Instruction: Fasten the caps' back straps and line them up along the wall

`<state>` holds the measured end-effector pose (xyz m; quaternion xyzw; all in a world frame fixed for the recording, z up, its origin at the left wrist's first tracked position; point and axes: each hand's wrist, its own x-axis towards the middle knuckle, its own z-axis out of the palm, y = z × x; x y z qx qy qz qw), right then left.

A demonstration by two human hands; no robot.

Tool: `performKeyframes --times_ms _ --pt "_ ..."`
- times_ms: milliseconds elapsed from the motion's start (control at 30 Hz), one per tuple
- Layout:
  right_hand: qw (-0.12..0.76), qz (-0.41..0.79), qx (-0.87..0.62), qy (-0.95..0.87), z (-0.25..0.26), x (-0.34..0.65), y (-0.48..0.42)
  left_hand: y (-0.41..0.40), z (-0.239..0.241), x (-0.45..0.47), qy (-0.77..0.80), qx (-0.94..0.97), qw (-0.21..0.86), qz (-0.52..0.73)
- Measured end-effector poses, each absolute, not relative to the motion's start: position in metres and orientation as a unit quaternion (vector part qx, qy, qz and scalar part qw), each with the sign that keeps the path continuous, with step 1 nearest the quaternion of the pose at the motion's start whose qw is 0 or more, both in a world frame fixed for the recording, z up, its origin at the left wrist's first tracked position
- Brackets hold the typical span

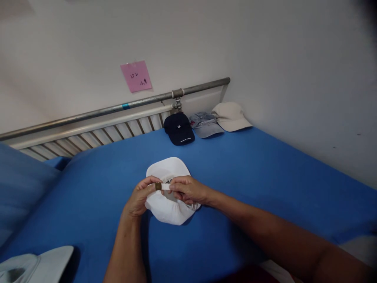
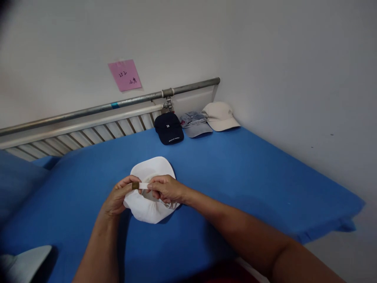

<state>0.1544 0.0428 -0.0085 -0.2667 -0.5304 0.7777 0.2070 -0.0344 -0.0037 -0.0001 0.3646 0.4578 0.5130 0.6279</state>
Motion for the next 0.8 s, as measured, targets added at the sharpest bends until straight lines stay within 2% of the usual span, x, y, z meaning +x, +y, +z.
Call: performKeyframes --times_ms 233,400,800 --pt "0.196 0.755 -0.263 -0.568 -0.004 0.1541 0.0422 -0.0022 -0.0025 -0.0325 0.471 0.386 0.64 0.469" --pt "0.192 0.708 -0.285 -0.617 -0.0014 0.1602 0.0478 -0.0045 0.0011 -0.0351 0.474 0.371 0.629 0.493" --pt "0.178 0.725 -0.263 -0.611 0.0005 0.1592 0.0461 -0.005 -0.0026 -0.0353 0.488 0.4 0.645 0.432"
